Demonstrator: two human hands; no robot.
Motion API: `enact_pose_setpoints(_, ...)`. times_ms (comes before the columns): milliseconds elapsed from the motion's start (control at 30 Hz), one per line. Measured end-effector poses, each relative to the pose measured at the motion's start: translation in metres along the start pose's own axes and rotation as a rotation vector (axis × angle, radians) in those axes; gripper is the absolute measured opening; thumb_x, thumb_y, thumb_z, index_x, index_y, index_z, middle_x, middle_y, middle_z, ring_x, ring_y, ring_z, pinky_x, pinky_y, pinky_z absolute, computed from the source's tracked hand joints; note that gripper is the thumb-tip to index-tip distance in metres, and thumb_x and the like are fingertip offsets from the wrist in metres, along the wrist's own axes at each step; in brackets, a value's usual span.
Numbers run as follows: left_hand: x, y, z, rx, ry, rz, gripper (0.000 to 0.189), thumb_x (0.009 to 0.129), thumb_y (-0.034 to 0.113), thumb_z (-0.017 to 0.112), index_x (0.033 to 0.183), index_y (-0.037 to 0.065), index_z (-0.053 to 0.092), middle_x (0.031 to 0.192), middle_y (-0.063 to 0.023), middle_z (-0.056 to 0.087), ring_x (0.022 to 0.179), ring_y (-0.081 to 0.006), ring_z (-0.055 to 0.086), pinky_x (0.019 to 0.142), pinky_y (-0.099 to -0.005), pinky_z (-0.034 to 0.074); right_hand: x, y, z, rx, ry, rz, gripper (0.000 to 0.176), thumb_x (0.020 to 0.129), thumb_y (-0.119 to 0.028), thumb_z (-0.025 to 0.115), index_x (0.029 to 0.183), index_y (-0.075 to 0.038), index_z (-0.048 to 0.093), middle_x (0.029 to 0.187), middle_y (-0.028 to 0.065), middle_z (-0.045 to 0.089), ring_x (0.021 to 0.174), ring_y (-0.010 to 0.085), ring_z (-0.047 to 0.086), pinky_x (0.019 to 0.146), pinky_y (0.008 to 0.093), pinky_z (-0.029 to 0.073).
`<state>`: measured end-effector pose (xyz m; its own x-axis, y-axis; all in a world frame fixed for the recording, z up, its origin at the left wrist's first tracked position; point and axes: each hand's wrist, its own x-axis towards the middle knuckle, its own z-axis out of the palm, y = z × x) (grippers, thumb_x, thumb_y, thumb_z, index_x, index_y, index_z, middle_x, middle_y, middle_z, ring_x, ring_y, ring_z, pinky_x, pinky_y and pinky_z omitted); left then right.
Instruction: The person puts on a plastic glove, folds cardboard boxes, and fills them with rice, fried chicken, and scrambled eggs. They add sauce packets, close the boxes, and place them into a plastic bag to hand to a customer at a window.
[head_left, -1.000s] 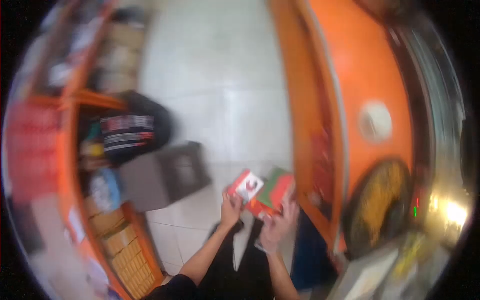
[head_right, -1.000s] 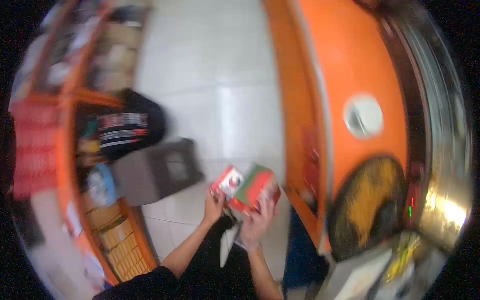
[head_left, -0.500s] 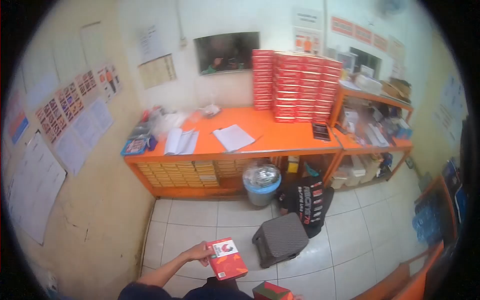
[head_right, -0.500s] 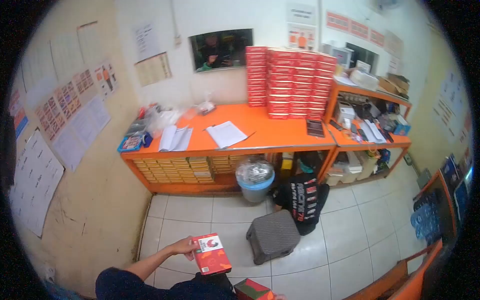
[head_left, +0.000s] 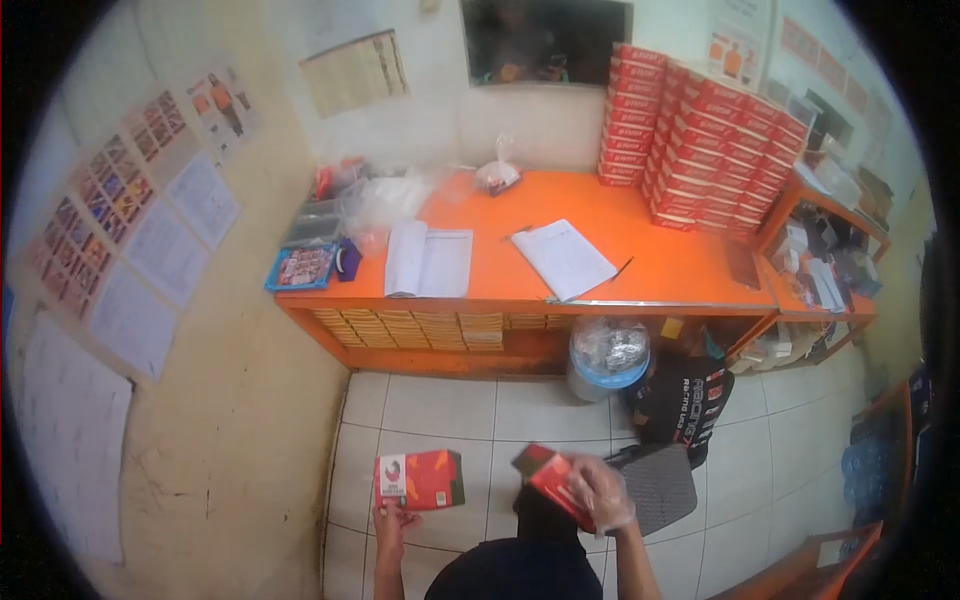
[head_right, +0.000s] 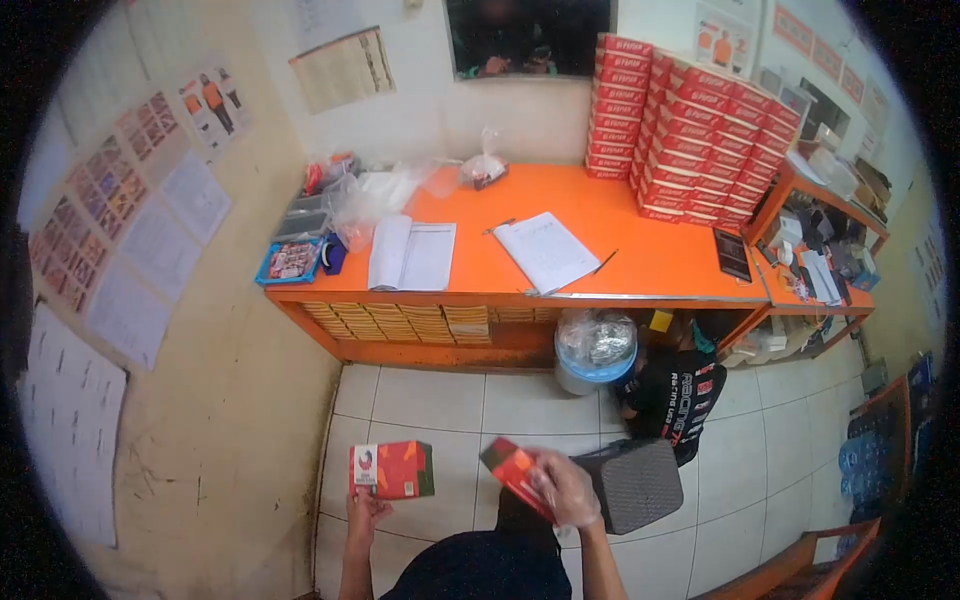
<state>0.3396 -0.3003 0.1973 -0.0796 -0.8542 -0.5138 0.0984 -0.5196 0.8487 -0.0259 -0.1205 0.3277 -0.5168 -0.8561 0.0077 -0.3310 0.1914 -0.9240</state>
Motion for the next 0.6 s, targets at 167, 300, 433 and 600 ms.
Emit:
enact_pose_setpoints(167,0.150,0.089,0.104,0.085,-0.100,0.107,0.051,0.102,0.033,0.055,0.131,0.001,0.028,0.094,-0.0166,0.058,0.076,-0.0263,0.067,0.070,-0.0433,0.063,0.201,0.000,0.021,-0.374,0.096,-0.314,0.011,0.089,-0.013,0.068,0.092,-0.008,0.058,0.121,0.0135,0.066,0.105,0.0315,0.063,0.089,0.0410,0.049)
enact_pose_setpoints(300,0.290,0.149,0.205,0.101,-0.057,0.162,0.056,0.102,0.027,0.053,0.140,0.003,0.020,0.095,-0.0187,0.061,0.076,-0.0260,0.068,0.071,-0.0414,0.063,0.390,0.068,0.029,-0.517,0.213,-0.592,0.016,0.082,-0.012,0.072,0.091,-0.010,0.059,0.124,0.0087,0.063,0.115,0.0320,0.059,0.095,0.0466,0.046)
enact_pose_setpoints(433,0.402,0.194,0.298,0.120,-0.068,0.149,0.059,0.101,0.021,0.053,0.143,0.004,0.015,0.097,-0.0192,0.062,0.077,-0.0250,0.068,0.073,-0.0403,0.062,0.523,0.121,0.039,-0.787,0.175,-0.484,0.016,0.083,-0.013,0.066,0.097,-0.012,0.060,0.127,0.0097,0.059,0.121,0.0296,0.056,0.100,0.0463,0.043)
enact_pose_setpoints(600,0.502,0.196,0.355,0.293,-0.111,0.068,0.065,0.097,0.019,0.060,0.143,0.002,0.017,0.098,-0.0178,0.063,0.077,-0.0241,0.068,0.067,-0.0345,0.058,0.583,0.105,0.030,-0.763,-0.157,-0.250,0.024,0.087,-0.026,0.065,0.107,-0.013,0.063,0.116,0.0086,0.063,0.107,0.0301,0.062,0.094,0.0469,0.046)
